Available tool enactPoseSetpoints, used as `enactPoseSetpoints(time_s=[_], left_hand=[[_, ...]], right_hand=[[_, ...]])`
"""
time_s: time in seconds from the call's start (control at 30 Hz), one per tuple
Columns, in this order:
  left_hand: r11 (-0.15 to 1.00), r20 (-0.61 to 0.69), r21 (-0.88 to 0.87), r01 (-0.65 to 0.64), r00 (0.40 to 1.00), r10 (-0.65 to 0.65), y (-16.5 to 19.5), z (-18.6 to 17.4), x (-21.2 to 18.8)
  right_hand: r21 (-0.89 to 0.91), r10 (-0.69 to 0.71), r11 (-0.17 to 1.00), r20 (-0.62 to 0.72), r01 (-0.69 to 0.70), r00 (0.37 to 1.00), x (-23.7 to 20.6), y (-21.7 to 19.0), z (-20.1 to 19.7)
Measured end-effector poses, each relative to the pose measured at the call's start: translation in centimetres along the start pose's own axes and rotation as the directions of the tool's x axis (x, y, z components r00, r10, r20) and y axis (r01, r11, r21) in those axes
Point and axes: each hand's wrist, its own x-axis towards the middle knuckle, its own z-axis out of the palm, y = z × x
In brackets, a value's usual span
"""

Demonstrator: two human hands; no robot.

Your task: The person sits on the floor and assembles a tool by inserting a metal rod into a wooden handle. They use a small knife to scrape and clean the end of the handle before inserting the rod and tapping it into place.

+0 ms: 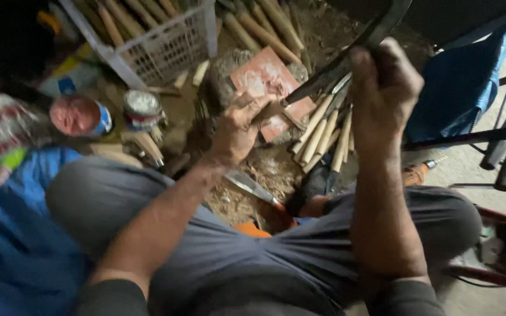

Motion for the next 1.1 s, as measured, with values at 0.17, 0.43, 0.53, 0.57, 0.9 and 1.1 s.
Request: enactPoseSetpoints(time_s=[0.17, 0.43, 0.53, 0.57, 0.9, 1.1], left_hand=[[0.982, -0.044, 0.131, -0.136, 0.989, 0.143, 0.6, -0.1, 1.3], [0.746, -0.167, 0.39, -0.539, 0.756, 0.633, 5.8, 1.0, 13.0], [0.765, -0.172, 0.366, -0.53, 0.769, 0.615, 7.9, -1.3, 10.3], [0.829, -0.129, 0.289, -0.479, 0.838, 0.53, 7.9, -2.5, 8.0], [0.951, 0.324, 0.16, 0.265, 0.896, -0.304, -3.8, -2.8, -0.8], [0.781, 0.557, -0.191, 0.594, 0.721, -0.412, -5.1, 0.7, 0.7]], right_hand=[[-0.108, -0.131, 0.986, -0.052, 0.125, 0.99, 0.9, -4.2, -0.7], [-0.101, -0.344, 0.937, -0.111, 0.334, 0.932, 1.0, -7.6, -2.7], [-0.128, -0.342, 0.935, -0.088, 0.33, 0.936, -0.3, -5.3, 0.3], [-0.154, -0.329, 0.936, -0.075, 0.316, 0.941, -0.7, -4.1, 2.0], [-0.067, -0.177, 0.98, 0.144, 0.188, 0.974, 1.0, 1.4, 7.5], [0.357, 0.139, 0.911, 0.209, -0.207, 0.968, 0.5, 7.6, 4.9]])
